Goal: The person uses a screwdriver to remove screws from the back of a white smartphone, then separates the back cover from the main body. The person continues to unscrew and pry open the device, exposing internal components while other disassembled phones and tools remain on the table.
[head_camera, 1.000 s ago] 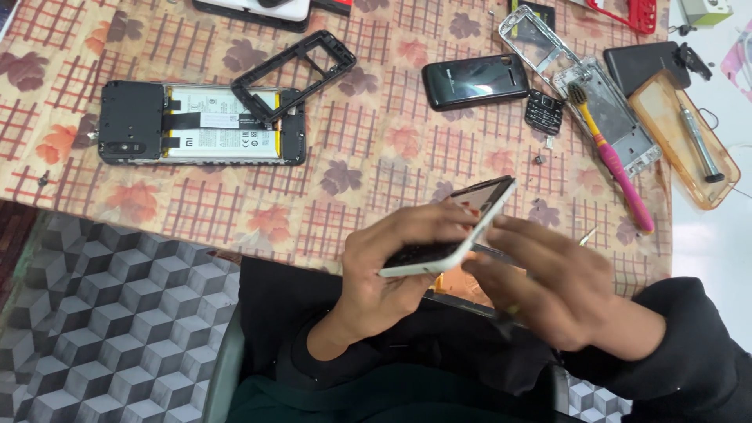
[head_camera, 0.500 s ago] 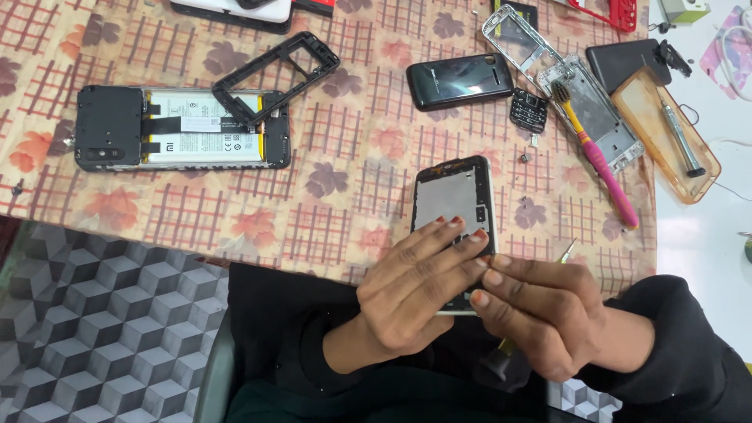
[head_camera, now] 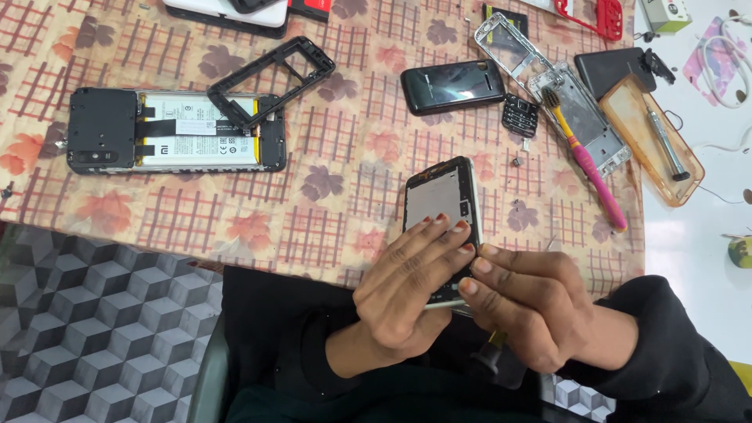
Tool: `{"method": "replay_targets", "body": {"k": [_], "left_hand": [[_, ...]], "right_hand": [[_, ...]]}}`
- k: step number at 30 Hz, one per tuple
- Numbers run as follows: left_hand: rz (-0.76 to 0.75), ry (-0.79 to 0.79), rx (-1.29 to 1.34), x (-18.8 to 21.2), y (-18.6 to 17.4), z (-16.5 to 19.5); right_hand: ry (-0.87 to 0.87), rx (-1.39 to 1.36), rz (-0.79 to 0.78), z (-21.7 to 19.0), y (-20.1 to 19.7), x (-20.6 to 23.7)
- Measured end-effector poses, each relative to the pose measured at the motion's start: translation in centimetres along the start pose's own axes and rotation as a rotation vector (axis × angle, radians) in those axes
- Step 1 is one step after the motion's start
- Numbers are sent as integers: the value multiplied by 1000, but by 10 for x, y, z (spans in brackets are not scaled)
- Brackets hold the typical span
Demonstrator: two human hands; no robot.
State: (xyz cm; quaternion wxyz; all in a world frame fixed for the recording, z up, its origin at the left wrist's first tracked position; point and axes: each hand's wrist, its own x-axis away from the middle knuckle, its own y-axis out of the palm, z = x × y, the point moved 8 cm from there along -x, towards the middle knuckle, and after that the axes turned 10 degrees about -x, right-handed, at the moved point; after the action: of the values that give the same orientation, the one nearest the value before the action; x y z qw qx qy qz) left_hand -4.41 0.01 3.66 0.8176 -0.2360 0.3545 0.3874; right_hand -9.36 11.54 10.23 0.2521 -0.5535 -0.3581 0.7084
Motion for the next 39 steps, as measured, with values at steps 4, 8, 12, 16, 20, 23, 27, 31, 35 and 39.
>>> {"method": "replay_targets", "body": {"k": [4, 8, 12, 16, 20, 23, 27, 31, 35, 39], "left_hand": [[8, -17, -4, 0, -2, 0], [40, -27, -16, -1, -1, 0], [67, 3, -122, 0, 0, 0], [39, 83, -192, -3, 1, 0], [90, 129, -273, -10, -9, 8], [-31, 60, -152, -18, -16, 2], [-269, -375, 559, -16, -7, -28], [-122, -270, 796, -20, -17, -26], [83, -341, 904, -14, -17, -43], [215, -370, 796, -6, -14, -57]], "right_hand": [[-9, -14, -17, 1, 3, 7], [5, -58, 33, 5, 8, 16], [42, -145, 1, 11, 13, 16], [-81, -144, 37, 12, 4, 11], [-112, -262, -8, 18, 2, 11], [-118, -301, -29, 23, 1, 12], [-59, -440, -53, 36, 0, 5], [188, -375, -175, 48, -1, 1], [309, -390, -284, 54, 1, 4], [445, -342, -421, 57, 3, 6]]}}
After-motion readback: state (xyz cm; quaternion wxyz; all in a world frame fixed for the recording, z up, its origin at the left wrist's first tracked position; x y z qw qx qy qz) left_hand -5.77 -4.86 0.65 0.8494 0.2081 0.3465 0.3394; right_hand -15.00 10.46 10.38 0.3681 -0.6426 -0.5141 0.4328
